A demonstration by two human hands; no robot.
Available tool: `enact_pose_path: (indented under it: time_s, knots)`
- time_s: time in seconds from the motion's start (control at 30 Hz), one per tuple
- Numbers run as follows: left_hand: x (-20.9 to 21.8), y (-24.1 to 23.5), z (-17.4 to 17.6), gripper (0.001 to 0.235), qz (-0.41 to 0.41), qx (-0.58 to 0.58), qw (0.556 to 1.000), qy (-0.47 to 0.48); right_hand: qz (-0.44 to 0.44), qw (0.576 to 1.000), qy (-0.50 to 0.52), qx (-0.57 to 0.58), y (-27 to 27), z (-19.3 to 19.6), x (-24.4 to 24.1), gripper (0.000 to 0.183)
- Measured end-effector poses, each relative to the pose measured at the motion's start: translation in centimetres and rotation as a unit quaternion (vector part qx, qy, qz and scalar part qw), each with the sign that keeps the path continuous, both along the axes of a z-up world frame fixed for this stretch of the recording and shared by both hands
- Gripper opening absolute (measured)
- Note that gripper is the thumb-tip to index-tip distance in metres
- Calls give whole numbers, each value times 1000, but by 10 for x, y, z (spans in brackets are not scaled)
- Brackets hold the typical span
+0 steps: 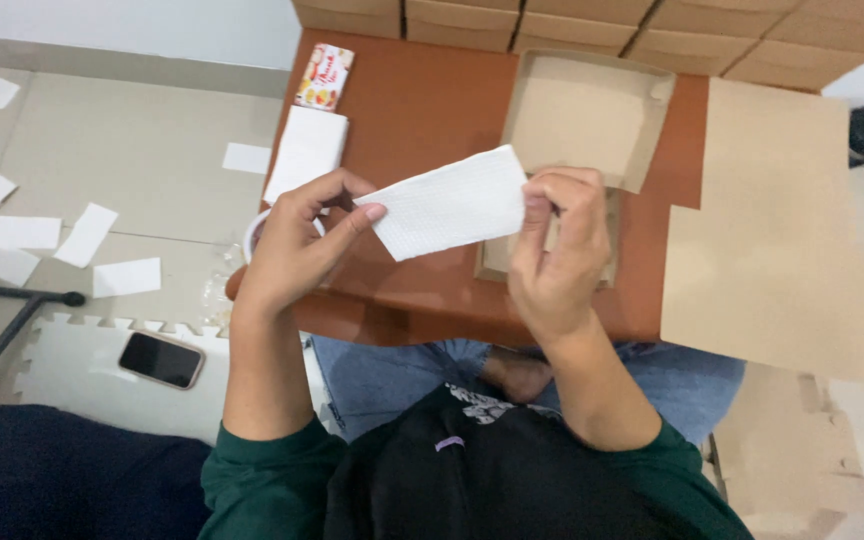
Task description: Assembling a cardboard box from a flat template by folding and tucking flaps at a natural pace.
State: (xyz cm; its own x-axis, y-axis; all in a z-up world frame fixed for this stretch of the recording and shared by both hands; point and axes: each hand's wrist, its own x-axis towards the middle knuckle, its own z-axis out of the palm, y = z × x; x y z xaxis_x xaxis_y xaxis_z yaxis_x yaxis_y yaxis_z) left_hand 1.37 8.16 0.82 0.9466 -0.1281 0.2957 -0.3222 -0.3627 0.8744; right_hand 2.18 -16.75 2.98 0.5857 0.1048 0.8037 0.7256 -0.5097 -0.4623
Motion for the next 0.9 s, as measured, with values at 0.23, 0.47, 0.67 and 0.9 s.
enact_pose_path:
  time_s: [0.23,0.47,0.67,0.9]
  knots:
    - [27,-98,-2,18,14,-2,1000,-8,-49,978,199,-44,-92,-5,-13,16]
    - [80,-155,-86,22,56,471,846,-245,-74,891,260,-364,-122,-50,23,8]
    - [86,-185,-95,18,-5,606,769,-204,-72,853,215,-469,-122,-85,52,11]
    - [84,-199,-97,16,-68,698,704,-111,-79,795,231,-555,-112,-83,52,7]
